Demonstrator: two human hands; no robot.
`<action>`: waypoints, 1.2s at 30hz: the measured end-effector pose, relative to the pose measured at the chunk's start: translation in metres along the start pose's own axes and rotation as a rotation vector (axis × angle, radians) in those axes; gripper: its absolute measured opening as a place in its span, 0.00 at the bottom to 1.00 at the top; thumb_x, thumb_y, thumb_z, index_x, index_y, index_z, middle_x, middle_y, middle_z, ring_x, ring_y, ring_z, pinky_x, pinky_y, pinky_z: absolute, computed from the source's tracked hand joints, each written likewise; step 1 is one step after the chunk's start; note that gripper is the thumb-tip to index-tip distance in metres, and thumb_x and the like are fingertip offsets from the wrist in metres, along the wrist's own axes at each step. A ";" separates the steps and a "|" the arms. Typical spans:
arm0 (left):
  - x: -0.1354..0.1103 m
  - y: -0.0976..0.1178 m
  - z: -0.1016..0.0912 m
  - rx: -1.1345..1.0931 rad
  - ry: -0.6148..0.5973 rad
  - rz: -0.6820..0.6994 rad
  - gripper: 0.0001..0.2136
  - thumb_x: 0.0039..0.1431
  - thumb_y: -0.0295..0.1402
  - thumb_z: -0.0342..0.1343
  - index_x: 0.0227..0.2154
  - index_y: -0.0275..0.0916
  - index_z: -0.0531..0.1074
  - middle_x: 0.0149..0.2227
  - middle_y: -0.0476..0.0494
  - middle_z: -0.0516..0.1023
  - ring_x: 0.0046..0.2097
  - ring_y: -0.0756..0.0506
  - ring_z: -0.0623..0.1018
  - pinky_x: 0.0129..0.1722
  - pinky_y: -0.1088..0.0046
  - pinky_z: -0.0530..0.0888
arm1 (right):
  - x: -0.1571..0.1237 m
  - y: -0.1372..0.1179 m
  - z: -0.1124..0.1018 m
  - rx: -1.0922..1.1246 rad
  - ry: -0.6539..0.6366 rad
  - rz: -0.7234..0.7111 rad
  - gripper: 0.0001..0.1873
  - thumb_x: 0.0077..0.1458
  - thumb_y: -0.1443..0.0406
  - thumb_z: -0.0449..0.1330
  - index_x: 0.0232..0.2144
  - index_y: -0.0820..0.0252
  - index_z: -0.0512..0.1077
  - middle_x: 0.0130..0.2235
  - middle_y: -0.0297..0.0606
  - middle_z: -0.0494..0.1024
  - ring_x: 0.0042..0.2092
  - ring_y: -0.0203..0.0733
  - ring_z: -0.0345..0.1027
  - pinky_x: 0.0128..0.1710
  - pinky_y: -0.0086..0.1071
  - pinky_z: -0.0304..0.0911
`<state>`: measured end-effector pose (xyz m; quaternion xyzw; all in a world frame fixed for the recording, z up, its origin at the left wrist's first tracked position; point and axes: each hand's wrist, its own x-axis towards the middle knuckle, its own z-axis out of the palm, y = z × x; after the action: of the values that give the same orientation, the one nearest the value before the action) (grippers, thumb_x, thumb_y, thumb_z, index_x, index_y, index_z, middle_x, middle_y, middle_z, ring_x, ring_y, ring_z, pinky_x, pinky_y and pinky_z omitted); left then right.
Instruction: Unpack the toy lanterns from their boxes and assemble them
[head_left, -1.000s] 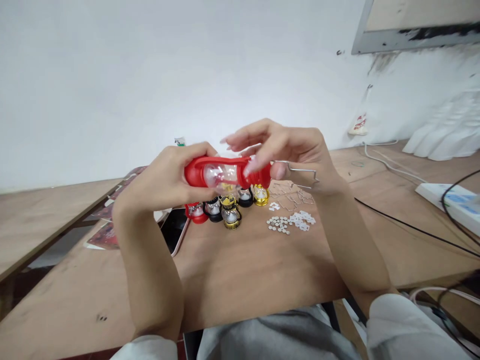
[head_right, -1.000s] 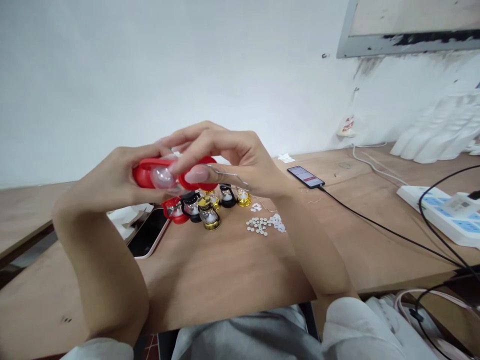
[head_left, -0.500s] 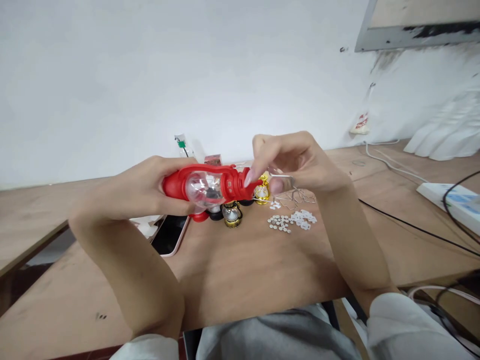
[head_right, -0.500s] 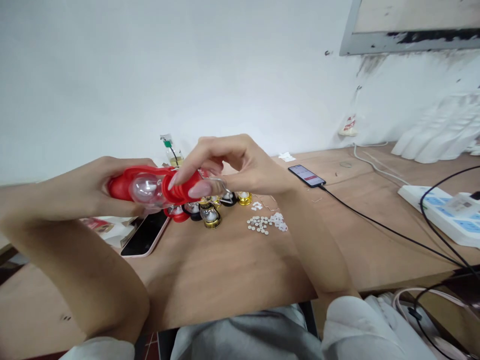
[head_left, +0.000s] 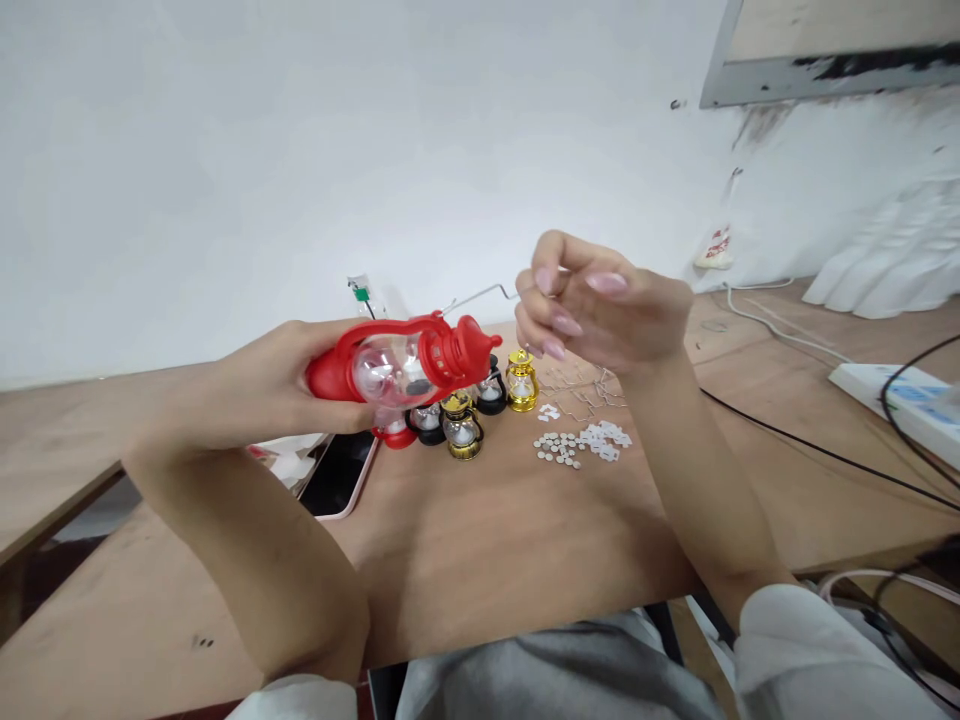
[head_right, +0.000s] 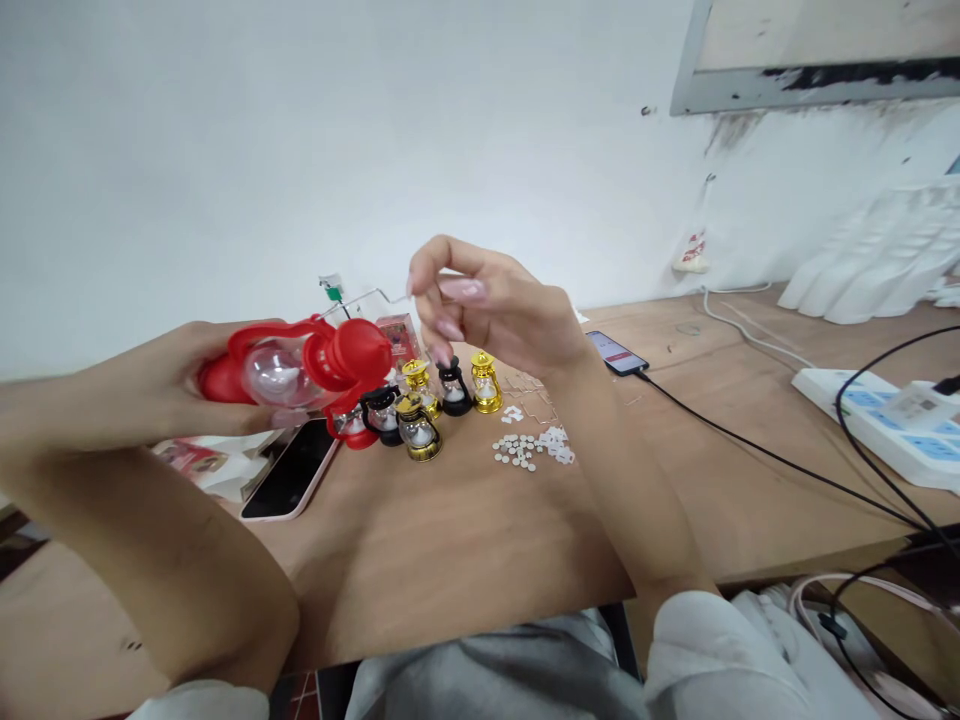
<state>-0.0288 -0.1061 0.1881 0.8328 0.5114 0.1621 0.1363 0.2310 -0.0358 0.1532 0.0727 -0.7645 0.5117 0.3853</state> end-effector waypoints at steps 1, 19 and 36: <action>0.000 0.001 0.000 0.014 0.016 -0.008 0.29 0.48 0.41 0.60 0.53 0.37 0.64 0.26 0.52 0.77 0.25 0.54 0.70 0.24 0.83 0.66 | 0.001 0.000 0.003 -0.049 0.107 0.028 0.14 0.54 0.55 0.57 0.33 0.60 0.62 0.23 0.26 0.59 0.24 0.29 0.60 0.27 0.27 0.62; 0.013 0.055 0.034 0.359 0.284 0.150 0.25 0.52 0.57 0.48 0.38 0.38 0.68 0.19 0.52 0.67 0.20 0.52 0.63 0.21 0.74 0.59 | 0.007 0.001 0.049 -0.748 0.746 -0.158 0.13 0.62 0.57 0.49 0.30 0.58 0.65 0.36 0.36 0.71 0.39 0.38 0.68 0.40 0.30 0.65; 0.045 0.065 0.068 0.358 0.331 0.234 0.28 0.53 0.57 0.45 0.45 0.38 0.63 0.21 0.50 0.69 0.23 0.48 0.68 0.24 0.72 0.61 | 0.000 -0.004 0.025 -0.793 0.970 -0.450 0.19 0.60 0.69 0.46 0.19 0.58 0.69 0.24 0.35 0.71 0.37 0.42 0.74 0.37 0.35 0.67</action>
<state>0.0706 -0.0991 0.1579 0.8593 0.4474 0.2180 -0.1182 0.2198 -0.0591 0.1520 -0.1552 -0.6011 0.0733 0.7805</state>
